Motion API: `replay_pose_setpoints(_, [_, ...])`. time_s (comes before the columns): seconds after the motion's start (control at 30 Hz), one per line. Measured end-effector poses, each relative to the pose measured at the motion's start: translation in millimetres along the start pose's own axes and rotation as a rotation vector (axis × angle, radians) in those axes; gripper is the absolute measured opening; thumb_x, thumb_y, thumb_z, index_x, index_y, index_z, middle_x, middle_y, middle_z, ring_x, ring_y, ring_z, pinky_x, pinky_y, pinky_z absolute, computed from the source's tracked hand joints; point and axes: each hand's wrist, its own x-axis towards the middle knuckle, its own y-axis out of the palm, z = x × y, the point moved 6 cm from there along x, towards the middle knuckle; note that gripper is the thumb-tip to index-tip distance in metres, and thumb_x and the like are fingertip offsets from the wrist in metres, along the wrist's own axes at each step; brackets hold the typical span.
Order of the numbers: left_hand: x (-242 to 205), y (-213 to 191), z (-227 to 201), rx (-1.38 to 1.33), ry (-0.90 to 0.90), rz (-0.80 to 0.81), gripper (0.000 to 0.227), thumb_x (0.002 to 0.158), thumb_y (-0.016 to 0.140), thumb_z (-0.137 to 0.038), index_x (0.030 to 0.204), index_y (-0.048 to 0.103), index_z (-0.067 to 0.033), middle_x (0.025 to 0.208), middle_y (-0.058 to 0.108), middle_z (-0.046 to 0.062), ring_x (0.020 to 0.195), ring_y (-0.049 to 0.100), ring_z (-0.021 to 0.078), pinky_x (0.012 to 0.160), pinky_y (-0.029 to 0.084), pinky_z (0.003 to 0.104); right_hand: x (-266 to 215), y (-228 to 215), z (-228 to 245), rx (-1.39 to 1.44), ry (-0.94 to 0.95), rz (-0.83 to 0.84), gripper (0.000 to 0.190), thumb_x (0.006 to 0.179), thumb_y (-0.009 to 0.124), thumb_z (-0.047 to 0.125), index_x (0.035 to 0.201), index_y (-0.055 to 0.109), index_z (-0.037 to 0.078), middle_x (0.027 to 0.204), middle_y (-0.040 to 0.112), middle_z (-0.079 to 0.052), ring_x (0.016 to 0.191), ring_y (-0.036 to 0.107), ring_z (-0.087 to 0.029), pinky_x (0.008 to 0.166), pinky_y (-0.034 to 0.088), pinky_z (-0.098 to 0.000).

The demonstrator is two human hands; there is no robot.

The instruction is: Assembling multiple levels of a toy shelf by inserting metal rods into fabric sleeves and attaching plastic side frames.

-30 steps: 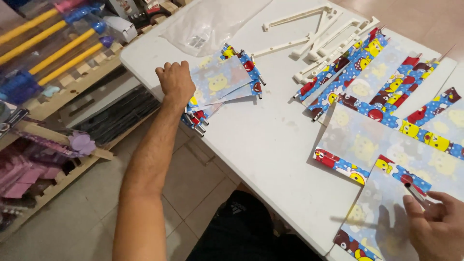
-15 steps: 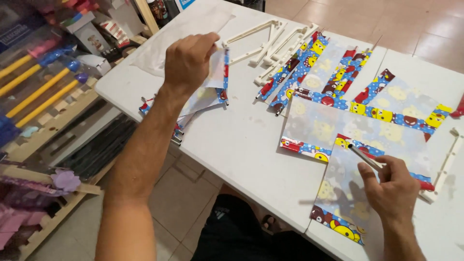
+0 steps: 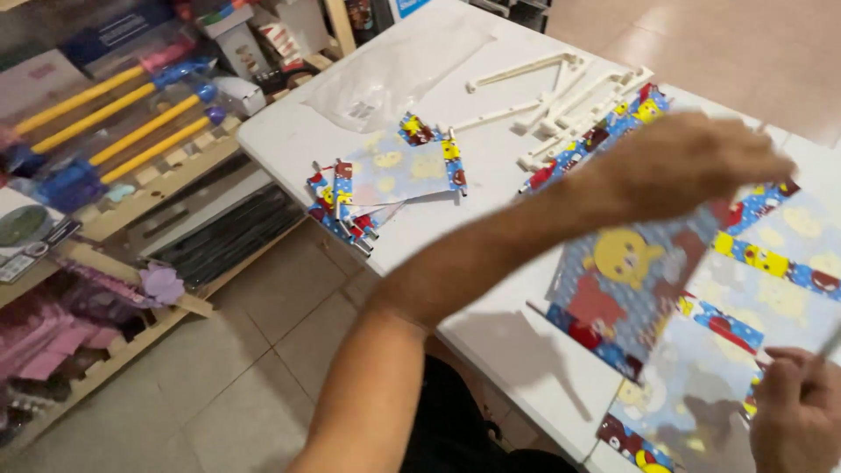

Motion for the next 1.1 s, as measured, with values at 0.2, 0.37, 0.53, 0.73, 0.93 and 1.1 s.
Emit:
replay_pose_setpoints(0.2, [-13, 171, -109, -0.422, 0.142, -0.089, 0.012, 0.077, 0.065, -0.012, 0.082, 0.070, -0.0212, 0.077, 0.069, 0.001, 0.061, 0.072, 0.0189, 0.051, 0.059, 0.041, 8, 24, -74, 0.411, 0.087, 0.119, 0.038, 0.110, 0.048, 0.021, 0.147, 0.056, 0.017, 0.073, 0.042, 0.009, 0.062, 0.039, -0.001, 0.057, 0.031, -0.0163])
replay_pose_setpoints(0.37, [-28, 225, -126, -0.759, -0.040, 0.154, 0.023, 0.087, 0.072, -0.017, 0.109, 0.065, -0.0205, 0.100, 0.075, 0.000, 0.080, 0.079, 0.0076, 0.056, 0.065, 0.018, 33, 55, -72, 0.343, 0.012, 0.104, 0.035, 0.109, 0.055, 0.034, 0.132, 0.059, 0.007, 0.074, 0.044, 0.002, 0.072, 0.041, -0.007, 0.068, 0.035, -0.0241])
replay_pose_setpoints(0.53, [-36, 175, -95, -0.735, -0.142, 0.318, 0.013, 0.081, 0.057, -0.033, 0.089, 0.066, -0.0310, 0.093, 0.081, 0.001, 0.082, 0.078, 0.0267, 0.064, 0.056, 0.046, 11, 27, -79, 0.197, 0.020, 0.029, 0.048, 0.109, 0.061, 0.046, 0.118, 0.063, -0.001, 0.075, 0.047, -0.004, 0.080, 0.044, -0.014, 0.078, 0.038, -0.0312])
replay_pose_setpoints(0.73, [-45, 141, -73, -0.861, -0.154, 0.285, 0.028, 0.086, 0.054, -0.010, 0.103, 0.068, -0.0275, 0.095, 0.072, 0.003, 0.096, 0.071, 0.0292, 0.081, 0.054, 0.044, 2, -8, -48, 0.426, 0.166, -0.050, 0.050, 0.103, 0.051, 0.045, 0.122, 0.056, -0.001, 0.063, 0.046, -0.005, 0.053, 0.045, -0.014, 0.050, 0.039, -0.0276])
replay_pose_setpoints(0.93, [-46, 133, -50, -0.964, -0.260, 0.236, 0.031, 0.095, 0.048, -0.001, 0.104, 0.071, -0.0197, 0.091, 0.065, 0.005, 0.094, 0.068, 0.0286, 0.089, 0.052, 0.041, 22, -35, 9, 0.154, -0.033, -0.182, 0.015, 0.106, 0.059, 0.006, 0.113, 0.069, -0.001, 0.088, 0.063, -0.012, 0.082, 0.062, -0.019, 0.078, 0.055, -0.0346])
replay_pose_setpoints(1.1, [-44, 126, -49, -1.054, -0.337, 0.285, 0.036, 0.098, 0.045, 0.003, 0.109, 0.076, -0.0117, 0.089, 0.066, 0.010, 0.089, 0.065, 0.0278, 0.091, 0.050, 0.041, 28, -53, 19, 0.129, -0.117, -0.278, 0.013, 0.111, 0.053, 0.000, 0.110, 0.066, -0.002, 0.096, 0.056, -0.011, 0.087, 0.051, -0.016, 0.082, 0.047, -0.0327])
